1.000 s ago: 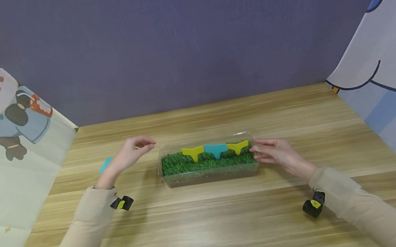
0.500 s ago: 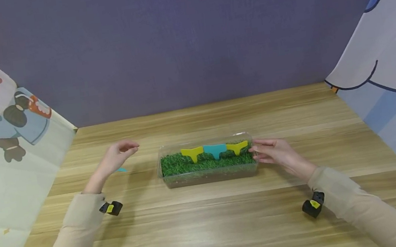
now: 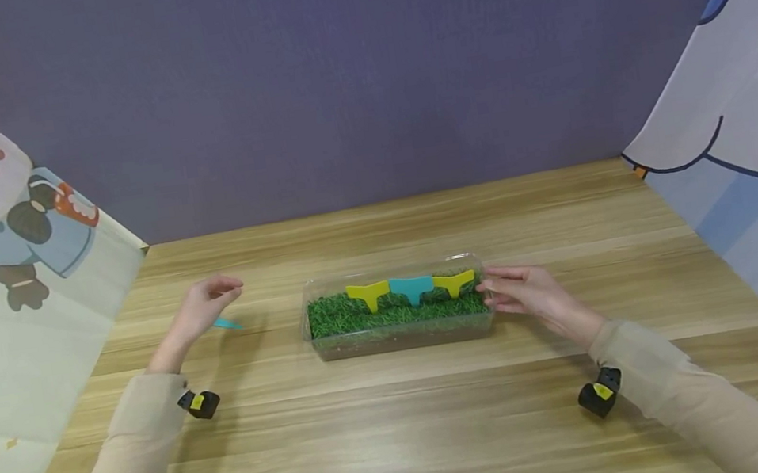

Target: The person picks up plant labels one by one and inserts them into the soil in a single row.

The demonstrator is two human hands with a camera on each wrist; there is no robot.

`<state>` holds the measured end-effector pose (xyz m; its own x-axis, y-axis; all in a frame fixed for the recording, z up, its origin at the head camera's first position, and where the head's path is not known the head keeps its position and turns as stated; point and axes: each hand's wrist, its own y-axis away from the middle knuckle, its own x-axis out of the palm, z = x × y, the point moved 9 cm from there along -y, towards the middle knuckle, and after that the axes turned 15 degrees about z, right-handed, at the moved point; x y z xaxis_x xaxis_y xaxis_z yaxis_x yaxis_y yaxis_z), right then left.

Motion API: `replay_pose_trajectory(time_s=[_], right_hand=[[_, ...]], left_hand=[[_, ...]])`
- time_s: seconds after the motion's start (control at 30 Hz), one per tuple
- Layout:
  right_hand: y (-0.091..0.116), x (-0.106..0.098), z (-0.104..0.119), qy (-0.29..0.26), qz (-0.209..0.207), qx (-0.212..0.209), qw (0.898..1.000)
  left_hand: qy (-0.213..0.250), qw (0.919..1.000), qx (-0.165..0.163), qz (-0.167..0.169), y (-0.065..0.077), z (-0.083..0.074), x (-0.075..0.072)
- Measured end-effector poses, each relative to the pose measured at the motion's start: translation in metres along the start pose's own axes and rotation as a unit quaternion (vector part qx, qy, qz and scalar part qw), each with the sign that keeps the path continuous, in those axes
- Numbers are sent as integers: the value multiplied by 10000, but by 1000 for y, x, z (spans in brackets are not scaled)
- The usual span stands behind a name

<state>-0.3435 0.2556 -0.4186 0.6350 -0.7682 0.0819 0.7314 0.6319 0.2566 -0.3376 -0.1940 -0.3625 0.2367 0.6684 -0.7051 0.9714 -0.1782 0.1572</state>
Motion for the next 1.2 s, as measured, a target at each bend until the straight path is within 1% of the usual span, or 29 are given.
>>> replay_pose_trajectory(time_s=[0.13,0.33,0.43,0.53,0.57,0.67,0.77,0.8,0.83,0.97,1.2], right_hand=[[0,0,0,6,-9,-7,10000],[-1,0,-1,4,-19,-20,10000],[-1,-1,-1,-3,-18,-23,10000],[-1,-1,-1,14,-6,-27,10000],[-1,0,-1,24,0,-28,10000],[-1,0,-1,52,22,-37,10000],[-1,0,0,62,38,-41,10000],[-1,0,0,62,42,-42,10000],[-1,0,0,64,43,-42,10000],[-1,0,-1,62,50,-41,10000],[-1,0,-2,27,32,-30,10000]], left_hand=[[-63,9999,-110,-28,1,10,-3],[-177,9996,-214,-96,5,19,-8],[-141,9993,-320,-99,6,27,-11],[-71,9994,-337,-86,8,35,-14],[-72,9996,-224,-171,7,39,-16],[-104,9992,-358,-120,8,47,-18],[-274,9980,-562,-79,10,51,-19],[-311,9966,-766,36,11,51,-18],[-367,9959,-828,66,11,53,-18],[-500,9940,-955,195,11,58,-17],[-574,9900,-1200,470,13,65,-16]])
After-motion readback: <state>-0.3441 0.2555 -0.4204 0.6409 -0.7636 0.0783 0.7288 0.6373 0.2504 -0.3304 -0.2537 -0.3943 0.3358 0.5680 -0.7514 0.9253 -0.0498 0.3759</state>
